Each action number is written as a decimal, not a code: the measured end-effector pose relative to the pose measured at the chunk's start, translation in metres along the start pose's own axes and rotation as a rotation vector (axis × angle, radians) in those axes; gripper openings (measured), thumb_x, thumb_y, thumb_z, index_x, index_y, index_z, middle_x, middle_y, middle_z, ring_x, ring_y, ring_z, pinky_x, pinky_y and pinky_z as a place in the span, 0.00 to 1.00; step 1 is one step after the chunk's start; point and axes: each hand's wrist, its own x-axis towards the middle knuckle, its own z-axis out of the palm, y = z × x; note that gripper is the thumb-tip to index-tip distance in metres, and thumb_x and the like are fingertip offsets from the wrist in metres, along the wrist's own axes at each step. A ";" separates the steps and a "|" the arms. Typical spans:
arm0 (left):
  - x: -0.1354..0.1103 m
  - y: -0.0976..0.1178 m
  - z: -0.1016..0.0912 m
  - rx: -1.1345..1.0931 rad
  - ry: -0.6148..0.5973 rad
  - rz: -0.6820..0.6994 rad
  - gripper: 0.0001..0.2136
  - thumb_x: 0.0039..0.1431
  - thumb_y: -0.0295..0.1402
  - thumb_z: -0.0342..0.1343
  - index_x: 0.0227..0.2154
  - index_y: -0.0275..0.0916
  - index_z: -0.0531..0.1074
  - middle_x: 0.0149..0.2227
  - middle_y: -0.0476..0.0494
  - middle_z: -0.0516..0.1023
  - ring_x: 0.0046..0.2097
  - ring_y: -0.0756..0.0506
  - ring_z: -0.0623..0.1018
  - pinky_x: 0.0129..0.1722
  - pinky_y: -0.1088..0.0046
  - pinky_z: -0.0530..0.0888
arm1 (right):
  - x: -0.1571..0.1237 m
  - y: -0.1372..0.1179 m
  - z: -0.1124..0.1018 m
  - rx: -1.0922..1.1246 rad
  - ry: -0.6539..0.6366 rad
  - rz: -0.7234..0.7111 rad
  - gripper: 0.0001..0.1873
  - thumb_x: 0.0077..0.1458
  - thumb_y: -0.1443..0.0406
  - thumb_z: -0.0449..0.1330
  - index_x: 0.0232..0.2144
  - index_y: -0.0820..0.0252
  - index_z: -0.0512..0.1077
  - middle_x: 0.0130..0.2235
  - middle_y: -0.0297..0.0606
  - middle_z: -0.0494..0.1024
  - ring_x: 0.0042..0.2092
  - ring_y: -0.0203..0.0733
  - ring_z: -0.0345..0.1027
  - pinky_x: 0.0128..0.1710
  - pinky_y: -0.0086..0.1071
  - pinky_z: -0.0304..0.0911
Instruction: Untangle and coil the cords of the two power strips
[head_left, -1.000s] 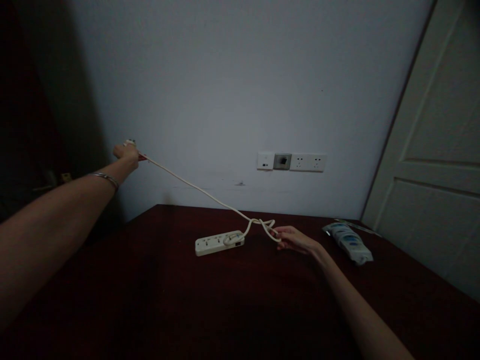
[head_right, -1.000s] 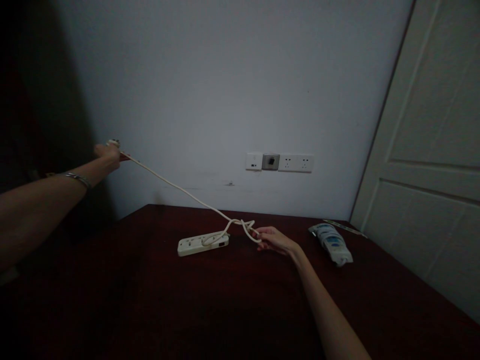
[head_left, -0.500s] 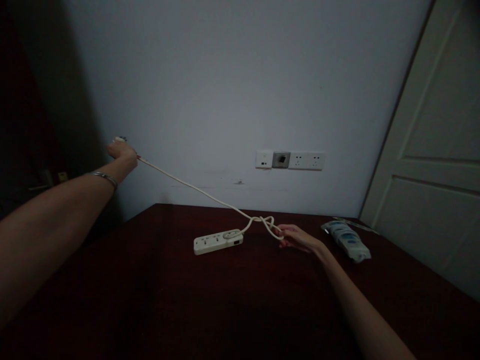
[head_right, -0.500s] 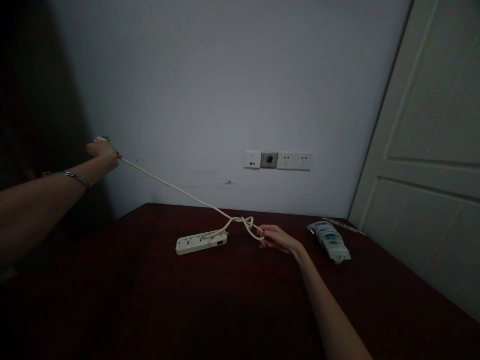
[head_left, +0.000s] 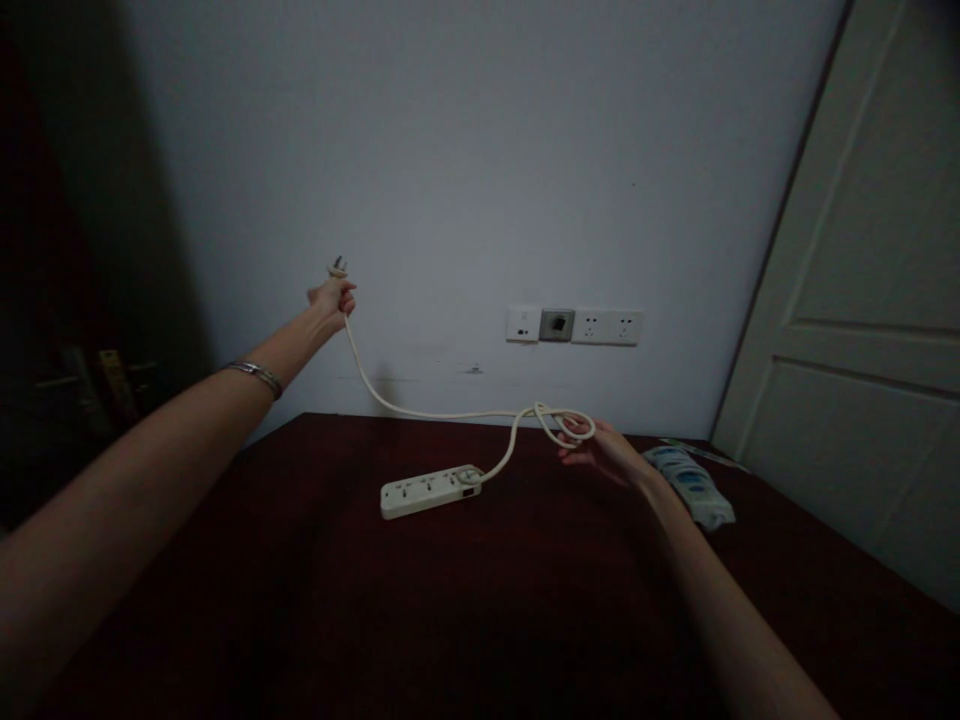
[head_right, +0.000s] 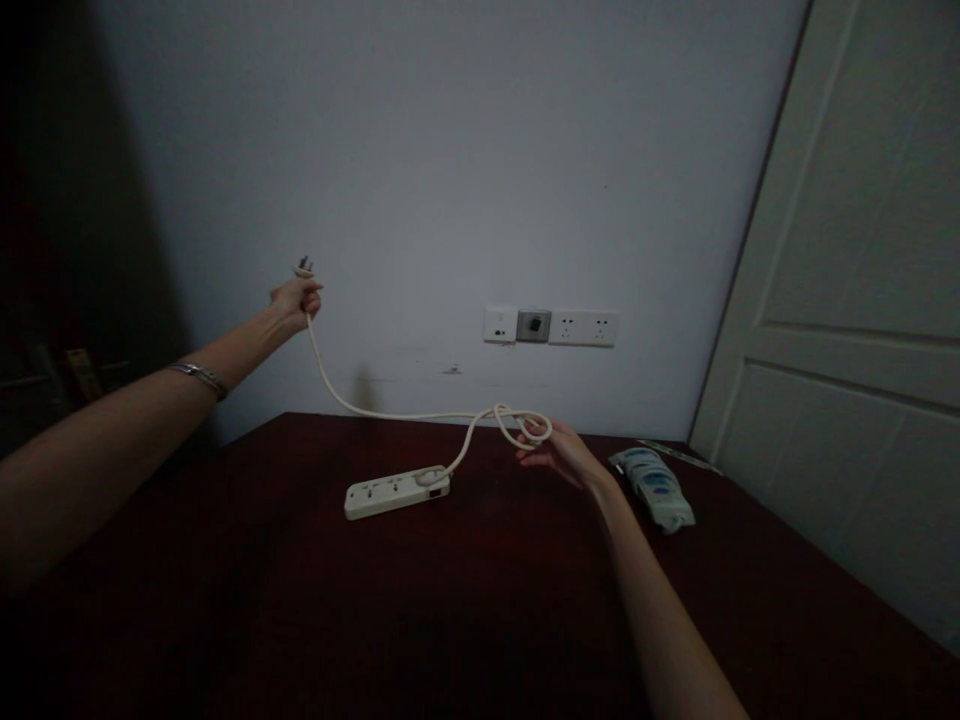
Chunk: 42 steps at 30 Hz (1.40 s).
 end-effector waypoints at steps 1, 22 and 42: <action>-0.008 -0.002 0.009 0.025 -0.208 0.010 0.05 0.57 0.21 0.49 0.31 0.37 0.66 0.17 0.56 0.58 0.15 0.58 0.58 0.14 0.83 0.55 | -0.001 -0.005 0.003 -0.008 -0.002 -0.005 0.13 0.48 0.61 0.62 0.36 0.59 0.69 0.28 0.35 0.73 0.27 0.36 0.70 0.27 0.32 0.69; -0.199 -0.138 0.055 -0.253 -1.562 -0.508 0.14 0.52 0.31 0.58 0.40 0.31 0.65 0.36 0.32 0.77 0.39 0.41 0.79 0.41 0.66 0.73 | 0.003 -0.020 0.068 -0.116 0.097 -0.297 0.16 0.40 0.55 0.63 0.27 0.61 0.68 0.17 0.28 0.68 0.18 0.30 0.61 0.15 0.22 0.51; -0.222 -0.155 0.054 -0.574 -1.484 -0.629 0.12 0.46 0.24 0.61 0.34 0.29 0.66 0.31 0.39 0.75 0.33 0.46 0.78 0.36 0.69 0.74 | 0.013 0.007 0.073 0.288 0.210 -0.226 0.15 0.37 0.64 0.66 0.31 0.62 0.71 0.16 0.26 0.64 0.19 0.30 0.57 0.17 0.24 0.57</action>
